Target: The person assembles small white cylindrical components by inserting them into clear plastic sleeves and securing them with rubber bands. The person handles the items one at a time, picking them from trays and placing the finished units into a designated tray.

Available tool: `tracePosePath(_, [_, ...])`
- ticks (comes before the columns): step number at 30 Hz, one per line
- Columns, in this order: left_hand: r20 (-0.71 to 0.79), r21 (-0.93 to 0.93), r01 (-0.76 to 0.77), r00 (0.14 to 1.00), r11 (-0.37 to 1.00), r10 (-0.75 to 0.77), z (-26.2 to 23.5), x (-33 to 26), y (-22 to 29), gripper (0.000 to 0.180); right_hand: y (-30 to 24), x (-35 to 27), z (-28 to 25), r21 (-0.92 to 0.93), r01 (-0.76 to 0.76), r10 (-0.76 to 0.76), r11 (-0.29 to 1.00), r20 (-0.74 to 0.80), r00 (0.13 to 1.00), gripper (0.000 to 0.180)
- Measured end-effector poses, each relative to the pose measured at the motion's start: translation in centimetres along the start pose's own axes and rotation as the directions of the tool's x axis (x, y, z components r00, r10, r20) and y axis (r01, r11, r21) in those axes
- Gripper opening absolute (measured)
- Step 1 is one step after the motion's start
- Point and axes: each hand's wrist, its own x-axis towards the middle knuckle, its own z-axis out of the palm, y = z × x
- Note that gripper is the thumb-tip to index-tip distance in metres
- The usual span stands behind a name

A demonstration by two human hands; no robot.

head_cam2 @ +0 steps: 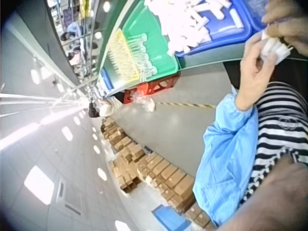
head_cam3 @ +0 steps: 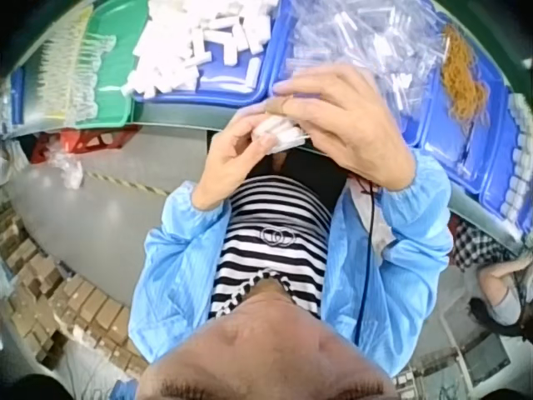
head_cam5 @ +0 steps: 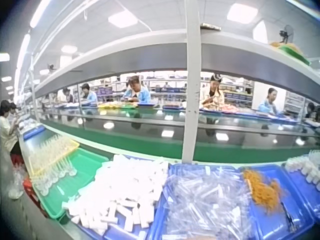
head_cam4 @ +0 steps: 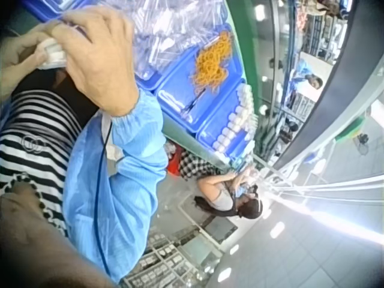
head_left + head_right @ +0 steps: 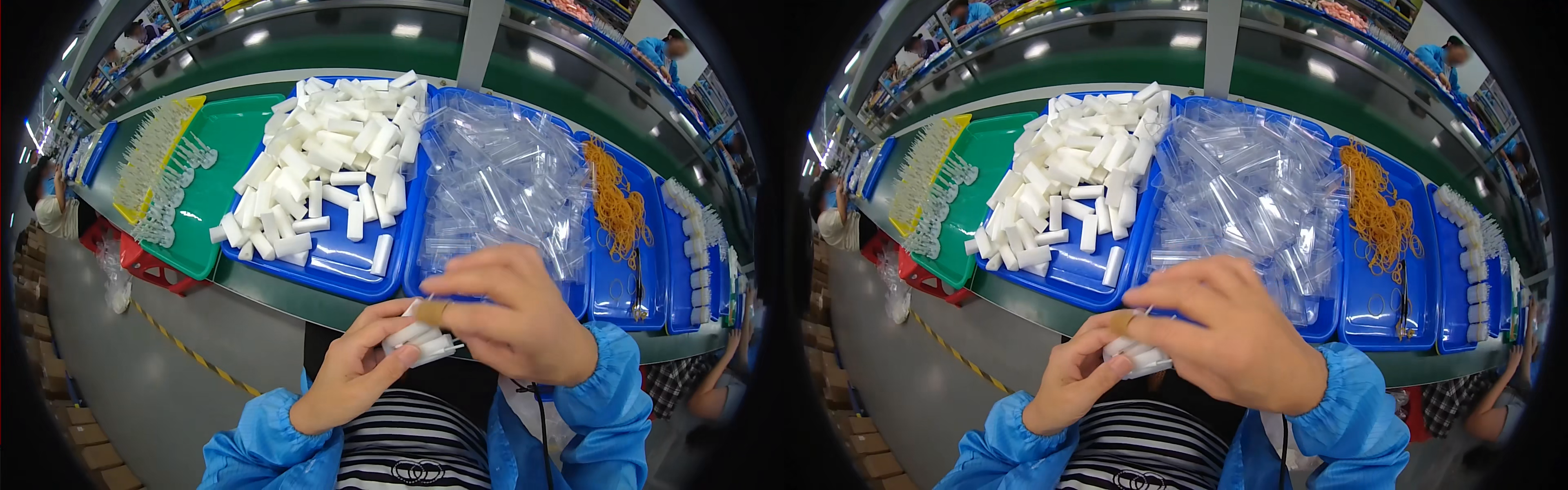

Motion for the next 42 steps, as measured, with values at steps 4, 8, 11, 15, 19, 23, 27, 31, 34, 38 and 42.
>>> tracePosePath(4, [0.118,-0.059,0.040,0.992,0.997,-0.032,-0.4,-0.1,-0.3,0.032,0.0,0.1,-0.2,0.165,0.052,-0.079,0.985,0.160,0.984,0.035])
tracePosePath(8, [0.175,-0.170,0.196,0.970,0.966,-0.166,-0.9,-0.1,0.2,0.034,0.0,0.3,-0.2,0.125,0.096,-0.120,0.987,0.195,0.973,0.031])
tracePosePath(11, [0.195,-0.211,0.217,0.965,0.953,-0.176,-0.6,-0.3,0.2,0.034,0.3,0.5,0.1,0.155,0.100,-0.132,0.983,0.214,0.968,0.032])
tracePosePath(15, [0.146,0.052,0.104,0.983,0.993,-0.111,0.0,-0.3,0.2,0.039,0.9,0.5,1.0,0.214,0.087,-0.117,0.973,0.132,0.984,0.025])
tracePosePath(19, [0.149,0.333,-0.092,0.988,0.938,0.044,0.3,-0.2,-0.1,0.039,1.0,0.3,1.6,0.189,0.058,-0.066,0.980,0.037,0.997,0.018])
tracePosePath(23, [0.113,0.173,0.001,0.993,0.985,-0.021,0.4,-0.4,-0.9,0.038,0.3,-0.3,2.1,0.219,0.007,-0.017,0.976,0.045,0.999,0.018])
tracePosePath(27, [0.092,0.045,0.030,0.995,0.999,-0.034,0.5,-0.3,-1.0,0.035,-0.3,0.1,0.6,0.258,0.036,-0.066,0.966,0.109,0.992,0.021])
tracePosePath(31, [0.153,-0.032,0.079,0.986,0.996,-0.073,-0.1,-0.3,-1.1,0.038,-0.9,-0.1,0.5,0.239,0.014,-0.057,0.971,0.175,0.983,0.028])
tracePosePath(34, [0.132,0.020,0.006,0.991,1.000,-0.008,0.2,-0.3,-1.0,0.040,-0.9,-0.7,1.3,0.276,-0.017,-0.027,0.961,0.158,0.987,0.035])
tracePosePath(38, [0.077,0.172,-0.093,0.994,0.981,0.081,-0.3,-0.6,-1.0,0.038,-0.9,-0.8,1.0,0.230,-0.024,0.023,0.973,0.011,1.000,0.026])
tracePosePath(42, [-0.058,0.269,-0.164,0.981,0.949,0.186,-0.8,-1.0,-0.9,0.033,1.6,-1.1,-1.0,-0.103,-0.189,0.173,0.977,-0.152,0.973,0.021])
